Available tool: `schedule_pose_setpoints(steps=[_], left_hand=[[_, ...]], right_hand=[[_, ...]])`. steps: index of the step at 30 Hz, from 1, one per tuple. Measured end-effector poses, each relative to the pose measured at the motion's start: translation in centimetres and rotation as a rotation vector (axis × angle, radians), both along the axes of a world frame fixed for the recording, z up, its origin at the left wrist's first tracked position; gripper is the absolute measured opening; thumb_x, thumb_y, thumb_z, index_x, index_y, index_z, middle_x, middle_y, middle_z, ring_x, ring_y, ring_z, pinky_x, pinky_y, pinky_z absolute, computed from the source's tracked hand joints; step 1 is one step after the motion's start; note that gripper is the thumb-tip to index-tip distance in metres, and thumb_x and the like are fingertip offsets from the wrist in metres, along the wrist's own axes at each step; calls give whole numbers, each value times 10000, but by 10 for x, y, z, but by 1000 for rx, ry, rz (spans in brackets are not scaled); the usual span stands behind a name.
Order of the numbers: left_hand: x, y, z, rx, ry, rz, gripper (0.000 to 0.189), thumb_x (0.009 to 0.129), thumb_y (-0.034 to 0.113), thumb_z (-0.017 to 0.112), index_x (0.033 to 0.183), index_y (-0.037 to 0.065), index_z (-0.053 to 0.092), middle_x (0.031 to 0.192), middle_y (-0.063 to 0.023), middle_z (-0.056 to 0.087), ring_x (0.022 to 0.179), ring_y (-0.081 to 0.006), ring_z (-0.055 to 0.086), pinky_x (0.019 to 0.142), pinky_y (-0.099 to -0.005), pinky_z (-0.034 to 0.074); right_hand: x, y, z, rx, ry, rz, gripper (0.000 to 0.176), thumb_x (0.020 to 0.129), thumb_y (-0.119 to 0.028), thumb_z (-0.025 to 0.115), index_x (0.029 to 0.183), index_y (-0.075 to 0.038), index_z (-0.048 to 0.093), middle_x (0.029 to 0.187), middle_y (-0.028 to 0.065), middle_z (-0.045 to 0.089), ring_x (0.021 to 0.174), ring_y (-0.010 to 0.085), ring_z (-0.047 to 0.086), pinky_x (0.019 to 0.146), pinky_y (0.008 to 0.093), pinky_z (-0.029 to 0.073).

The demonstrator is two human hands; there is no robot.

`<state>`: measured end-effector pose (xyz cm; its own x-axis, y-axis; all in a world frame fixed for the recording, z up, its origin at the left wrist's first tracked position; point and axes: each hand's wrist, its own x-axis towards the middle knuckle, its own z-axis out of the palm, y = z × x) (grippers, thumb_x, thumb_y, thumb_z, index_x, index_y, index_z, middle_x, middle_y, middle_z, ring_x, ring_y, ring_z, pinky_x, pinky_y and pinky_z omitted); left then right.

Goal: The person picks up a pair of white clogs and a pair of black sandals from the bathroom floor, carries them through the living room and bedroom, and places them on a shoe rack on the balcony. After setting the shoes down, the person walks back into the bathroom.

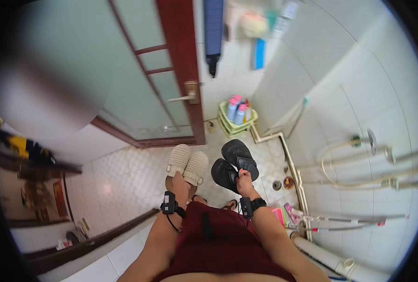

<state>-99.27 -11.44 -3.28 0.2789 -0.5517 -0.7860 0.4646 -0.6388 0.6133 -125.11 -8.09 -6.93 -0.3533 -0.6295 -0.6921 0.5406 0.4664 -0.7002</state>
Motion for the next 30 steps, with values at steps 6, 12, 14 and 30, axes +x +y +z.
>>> schedule_pose_setpoints(steps=[6,12,14,30], left_hand=[[120,11,-37,211,-992,-702,333,677,135,643,946,13,488,947,-133,587,820,-234,577,688,-309,482],[188,15,-12,360,-845,-363,404,647,138,674,978,12,481,955,-163,584,901,-275,582,712,-351,494],[214,10,-47,71,-281,289,399,667,155,655,997,15,479,984,-166,575,922,-280,575,727,-359,493],[322,-7,-64,-391,379,1665,432,925,318,286,1277,72,331,1287,-133,391,1142,-329,426,934,-500,366]], right_hand=[[107,-75,9,8,-107,294,148,856,-290,542,844,-156,478,736,-28,441,616,103,394,548,264,357],[210,-128,10,58,-192,575,221,832,-347,561,906,-149,496,694,-8,436,578,107,409,507,240,380],[249,-154,-10,102,-205,620,224,830,-356,561,905,-154,499,689,-8,432,578,108,410,507,238,378],[490,-248,-9,230,-369,1220,265,818,-353,575,996,-205,447,793,0,431,706,156,423,585,281,363]])
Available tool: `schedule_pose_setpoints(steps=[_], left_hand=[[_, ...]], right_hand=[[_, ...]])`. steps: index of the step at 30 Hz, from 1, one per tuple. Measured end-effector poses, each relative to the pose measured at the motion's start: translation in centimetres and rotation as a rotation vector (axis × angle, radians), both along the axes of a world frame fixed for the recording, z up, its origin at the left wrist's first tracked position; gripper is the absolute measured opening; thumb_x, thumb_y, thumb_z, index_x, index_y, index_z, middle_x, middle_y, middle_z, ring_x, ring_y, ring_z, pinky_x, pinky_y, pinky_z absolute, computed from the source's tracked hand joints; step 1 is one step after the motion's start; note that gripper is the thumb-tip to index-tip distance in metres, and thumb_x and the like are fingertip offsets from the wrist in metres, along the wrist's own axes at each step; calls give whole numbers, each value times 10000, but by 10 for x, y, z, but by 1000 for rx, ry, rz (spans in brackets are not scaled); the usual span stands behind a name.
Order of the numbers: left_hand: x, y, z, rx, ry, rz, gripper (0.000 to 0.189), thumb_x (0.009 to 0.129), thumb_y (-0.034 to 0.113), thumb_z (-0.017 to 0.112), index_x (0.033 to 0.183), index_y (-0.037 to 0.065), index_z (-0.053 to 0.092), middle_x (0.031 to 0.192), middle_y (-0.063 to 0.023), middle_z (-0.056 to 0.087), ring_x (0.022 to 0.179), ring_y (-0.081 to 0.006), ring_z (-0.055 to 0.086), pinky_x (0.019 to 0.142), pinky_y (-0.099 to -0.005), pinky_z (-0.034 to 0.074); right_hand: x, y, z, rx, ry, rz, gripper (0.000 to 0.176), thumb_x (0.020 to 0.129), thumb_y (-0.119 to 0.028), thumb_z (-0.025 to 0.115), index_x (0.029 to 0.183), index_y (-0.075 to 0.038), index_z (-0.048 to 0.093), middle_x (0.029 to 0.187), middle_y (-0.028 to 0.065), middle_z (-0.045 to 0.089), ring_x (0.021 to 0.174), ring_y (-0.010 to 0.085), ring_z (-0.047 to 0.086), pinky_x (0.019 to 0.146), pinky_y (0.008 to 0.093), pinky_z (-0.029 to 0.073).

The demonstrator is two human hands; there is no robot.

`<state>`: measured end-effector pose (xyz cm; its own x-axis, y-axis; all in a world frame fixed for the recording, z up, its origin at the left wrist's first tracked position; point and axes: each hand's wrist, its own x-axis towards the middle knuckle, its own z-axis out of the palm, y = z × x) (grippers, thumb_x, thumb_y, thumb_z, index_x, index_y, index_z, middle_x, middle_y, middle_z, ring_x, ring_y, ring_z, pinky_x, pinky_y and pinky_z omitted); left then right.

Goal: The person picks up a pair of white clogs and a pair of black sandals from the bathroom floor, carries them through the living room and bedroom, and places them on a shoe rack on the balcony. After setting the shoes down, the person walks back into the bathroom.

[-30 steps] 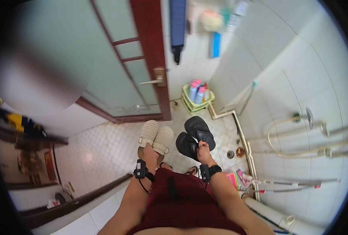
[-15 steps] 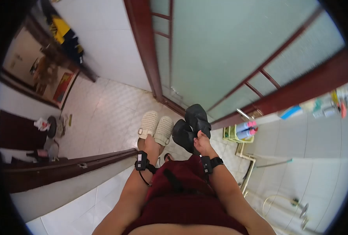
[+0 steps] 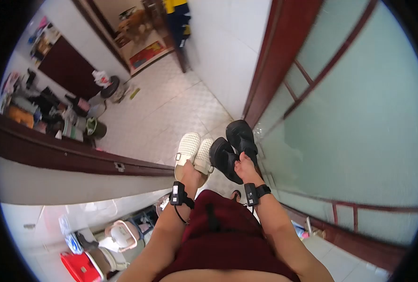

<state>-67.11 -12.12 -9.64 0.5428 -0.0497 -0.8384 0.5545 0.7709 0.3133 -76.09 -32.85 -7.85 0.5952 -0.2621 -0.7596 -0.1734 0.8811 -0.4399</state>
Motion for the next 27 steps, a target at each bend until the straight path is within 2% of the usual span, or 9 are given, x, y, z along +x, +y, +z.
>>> schedule_pose_setpoints(steps=[4,7,12,14,17,19,21,23,27], left_hand=[[31,6,35,-41,27,102,452,924,340,282,1289,75,317,1292,-129,390,1145,-321,428,940,-495,355],[70,7,24,-104,59,188,451,918,347,297,1273,73,338,1265,-127,420,1125,-313,448,930,-481,368],[129,8,72,-23,177,234,386,893,266,339,1228,83,396,1211,-119,466,1089,-304,478,896,-471,396],[176,11,81,-26,178,268,373,882,232,338,1218,88,411,1213,-117,466,1095,-306,473,888,-482,399],[224,29,69,-68,79,302,383,874,208,299,1222,95,414,1246,-118,444,1127,-317,446,894,-508,388],[244,44,11,-168,-84,303,400,875,212,262,1230,97,409,1270,-118,426,1149,-324,426,903,-532,372],[273,64,-38,-164,-93,259,406,881,224,243,1237,94,390,1273,-121,419,1131,-327,438,888,-548,374],[308,67,-22,-160,-19,325,371,877,207,302,1213,84,402,1228,-121,458,1056,-316,504,818,-531,443],[343,84,4,-219,-91,314,382,927,259,261,1260,93,344,1277,-108,411,1130,-323,437,920,-547,350]], right_hand=[[51,-6,11,67,-18,116,258,811,-356,573,985,-227,433,810,6,428,732,160,418,614,280,365],[95,-12,-10,85,-3,136,270,810,-351,573,999,-231,421,803,15,432,722,169,420,621,295,366],[170,-9,-14,36,8,186,248,823,-341,562,990,-230,416,758,12,434,676,169,425,593,301,365],[216,-14,-17,11,-6,255,238,830,-346,553,982,-226,416,723,7,429,636,162,425,558,301,362],[266,-7,-13,-47,5,301,220,840,-348,541,967,-216,418,678,0,418,569,146,414,507,297,349],[294,-4,-6,-119,-24,308,212,846,-344,537,955,-202,421,663,-2,411,538,135,404,486,287,340],[333,-1,-8,-196,-66,350,210,850,-336,535,942,-182,426,660,-2,407,521,126,396,477,271,333],[369,13,6,-272,-60,340,221,859,-327,525,974,-158,441,655,-14,405,537,111,402,474,237,331],[427,23,16,-278,-68,398,251,865,-330,514,1030,-154,443,660,-33,406,552,93,392,489,223,335]])
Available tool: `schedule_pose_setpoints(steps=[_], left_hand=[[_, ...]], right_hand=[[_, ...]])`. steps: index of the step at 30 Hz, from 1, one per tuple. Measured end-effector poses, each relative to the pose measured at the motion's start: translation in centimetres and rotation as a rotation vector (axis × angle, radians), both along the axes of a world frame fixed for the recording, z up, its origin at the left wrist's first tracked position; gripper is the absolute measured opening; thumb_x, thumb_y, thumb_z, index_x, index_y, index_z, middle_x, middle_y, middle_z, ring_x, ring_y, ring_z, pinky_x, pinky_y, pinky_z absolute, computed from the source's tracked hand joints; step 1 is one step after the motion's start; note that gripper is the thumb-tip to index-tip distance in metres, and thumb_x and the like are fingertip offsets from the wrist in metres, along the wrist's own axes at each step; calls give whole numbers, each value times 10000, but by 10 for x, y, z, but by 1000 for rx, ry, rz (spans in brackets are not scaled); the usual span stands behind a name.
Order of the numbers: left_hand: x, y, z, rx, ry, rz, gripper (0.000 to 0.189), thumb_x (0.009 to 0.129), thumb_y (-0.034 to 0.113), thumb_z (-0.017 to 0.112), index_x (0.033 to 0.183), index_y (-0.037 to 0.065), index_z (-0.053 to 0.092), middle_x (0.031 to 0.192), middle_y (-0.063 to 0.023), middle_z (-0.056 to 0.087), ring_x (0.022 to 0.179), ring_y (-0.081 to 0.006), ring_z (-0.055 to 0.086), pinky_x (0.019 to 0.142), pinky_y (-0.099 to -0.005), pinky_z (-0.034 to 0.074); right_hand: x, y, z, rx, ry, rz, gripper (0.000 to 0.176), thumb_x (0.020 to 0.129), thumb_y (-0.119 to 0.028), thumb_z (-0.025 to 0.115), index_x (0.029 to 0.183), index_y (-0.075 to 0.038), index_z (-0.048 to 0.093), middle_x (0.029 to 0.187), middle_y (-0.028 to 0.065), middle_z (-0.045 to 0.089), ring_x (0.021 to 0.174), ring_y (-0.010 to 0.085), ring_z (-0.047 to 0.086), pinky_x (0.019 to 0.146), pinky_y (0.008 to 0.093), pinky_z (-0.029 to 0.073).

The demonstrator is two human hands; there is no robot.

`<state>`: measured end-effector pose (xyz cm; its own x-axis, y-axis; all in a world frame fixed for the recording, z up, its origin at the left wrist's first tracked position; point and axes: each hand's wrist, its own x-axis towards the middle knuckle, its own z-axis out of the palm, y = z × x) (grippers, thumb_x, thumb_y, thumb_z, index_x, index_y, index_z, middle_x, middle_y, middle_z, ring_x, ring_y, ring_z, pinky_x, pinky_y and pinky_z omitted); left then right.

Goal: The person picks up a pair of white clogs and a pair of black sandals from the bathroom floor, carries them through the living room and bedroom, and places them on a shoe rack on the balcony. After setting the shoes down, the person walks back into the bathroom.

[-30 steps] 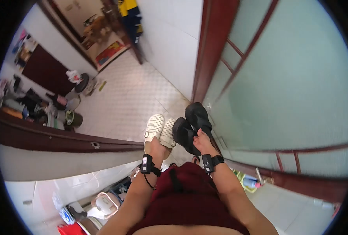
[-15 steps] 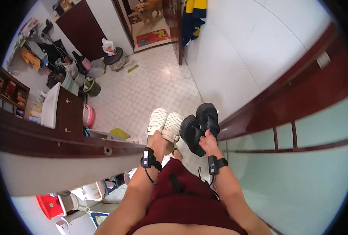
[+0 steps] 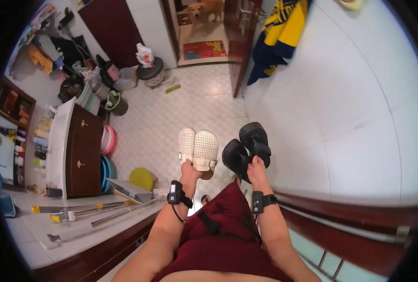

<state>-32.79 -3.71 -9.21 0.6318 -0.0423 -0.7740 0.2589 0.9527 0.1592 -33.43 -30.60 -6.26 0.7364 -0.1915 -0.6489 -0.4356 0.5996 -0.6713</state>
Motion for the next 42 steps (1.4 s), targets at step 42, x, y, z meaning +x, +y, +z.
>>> schedule_pose_setpoints(steps=[42], left_hand=[[270,177,60,1228,160,508,221,861,194,508,918,-18,528,833,-123,589,736,-183,530,671,-319,409]], right_hand=[[414,226,5,-162,-154,580,144,867,-265,531,853,-137,467,604,-39,389,478,66,356,444,193,316]])
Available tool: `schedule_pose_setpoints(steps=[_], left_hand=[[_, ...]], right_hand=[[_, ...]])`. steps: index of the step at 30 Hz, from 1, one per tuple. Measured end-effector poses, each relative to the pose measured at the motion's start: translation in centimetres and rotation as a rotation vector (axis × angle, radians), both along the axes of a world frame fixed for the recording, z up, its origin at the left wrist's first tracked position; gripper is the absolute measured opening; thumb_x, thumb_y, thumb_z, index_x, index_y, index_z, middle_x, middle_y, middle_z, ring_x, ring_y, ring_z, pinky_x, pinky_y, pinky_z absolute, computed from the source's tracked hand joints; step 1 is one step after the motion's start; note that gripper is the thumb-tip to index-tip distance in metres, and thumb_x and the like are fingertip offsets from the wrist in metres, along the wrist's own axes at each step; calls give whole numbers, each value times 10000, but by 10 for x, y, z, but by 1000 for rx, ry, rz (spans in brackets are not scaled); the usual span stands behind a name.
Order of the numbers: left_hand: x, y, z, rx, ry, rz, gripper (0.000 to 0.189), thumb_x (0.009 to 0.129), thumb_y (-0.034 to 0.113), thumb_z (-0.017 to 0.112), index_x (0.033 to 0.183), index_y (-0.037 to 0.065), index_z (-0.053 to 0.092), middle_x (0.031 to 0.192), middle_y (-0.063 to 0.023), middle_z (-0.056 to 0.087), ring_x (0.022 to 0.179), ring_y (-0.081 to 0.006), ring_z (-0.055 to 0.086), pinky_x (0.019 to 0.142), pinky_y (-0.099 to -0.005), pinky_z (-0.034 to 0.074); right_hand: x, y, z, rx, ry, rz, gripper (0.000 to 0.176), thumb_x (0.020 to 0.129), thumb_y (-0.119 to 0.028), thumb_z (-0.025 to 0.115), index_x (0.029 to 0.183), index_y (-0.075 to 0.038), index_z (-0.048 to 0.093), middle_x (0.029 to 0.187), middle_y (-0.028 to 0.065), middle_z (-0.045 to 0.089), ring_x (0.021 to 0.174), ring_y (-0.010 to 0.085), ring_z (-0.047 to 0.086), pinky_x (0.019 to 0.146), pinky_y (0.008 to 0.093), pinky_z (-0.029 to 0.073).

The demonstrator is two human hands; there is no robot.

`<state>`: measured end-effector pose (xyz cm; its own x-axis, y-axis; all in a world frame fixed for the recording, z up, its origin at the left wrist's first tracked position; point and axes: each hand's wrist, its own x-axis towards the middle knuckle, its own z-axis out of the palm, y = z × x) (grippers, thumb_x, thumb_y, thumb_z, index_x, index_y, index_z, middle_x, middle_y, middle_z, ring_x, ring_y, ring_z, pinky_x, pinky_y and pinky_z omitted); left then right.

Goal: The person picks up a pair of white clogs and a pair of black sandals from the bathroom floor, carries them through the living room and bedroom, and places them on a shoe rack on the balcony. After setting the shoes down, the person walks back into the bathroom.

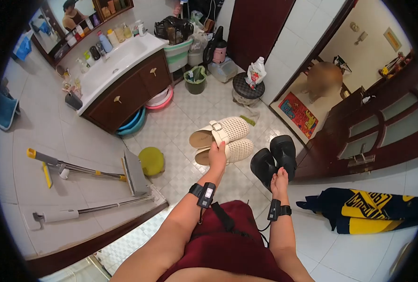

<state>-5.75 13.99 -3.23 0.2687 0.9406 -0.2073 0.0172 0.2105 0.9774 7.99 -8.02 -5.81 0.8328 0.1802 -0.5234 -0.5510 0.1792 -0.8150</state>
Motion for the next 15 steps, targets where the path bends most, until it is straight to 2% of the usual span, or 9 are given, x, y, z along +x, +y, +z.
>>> schedule_pose_setpoints(steps=[2,5,8,11,14,15], left_hand=[[10,14,-11,20,100,-9,220,859,198,514,912,-15,526,822,-124,585,718,-184,524,657,-320,405],[29,25,-2,35,67,-3,219,860,202,515,907,-11,527,808,-119,580,707,-178,519,643,-324,402],[49,37,-13,-42,30,2,221,859,203,517,911,-12,526,814,-116,582,717,-172,519,655,-320,407],[76,45,-19,-121,-17,35,223,866,202,508,928,-12,526,833,-106,584,739,-163,521,684,-311,413],[108,53,-14,-257,-89,25,227,876,191,491,979,-9,523,891,-98,586,782,-162,529,700,-297,418],[119,60,-14,-276,8,-62,278,885,184,487,1083,-12,483,1028,-116,552,880,-176,535,767,-312,439]], right_hand=[[9,6,-4,15,12,36,145,865,-266,534,853,-139,465,613,-36,392,484,66,360,438,192,312],[22,23,-5,31,22,-47,158,869,-261,531,852,-117,468,642,-40,394,513,65,358,470,197,311],[34,36,-2,61,41,-40,155,866,-270,536,857,-130,471,638,-43,393,522,67,364,475,195,310],[60,47,-13,67,72,-82,156,864,-264,537,931,-135,479,618,-35,385,504,70,355,458,183,313],[94,55,-22,93,98,-72,161,867,-264,531,954,-138,479,611,-38,381,504,69,360,459,183,315],[107,60,-18,87,118,-77,159,873,-267,521,957,-140,477,603,-36,382,499,67,369,450,183,317]])
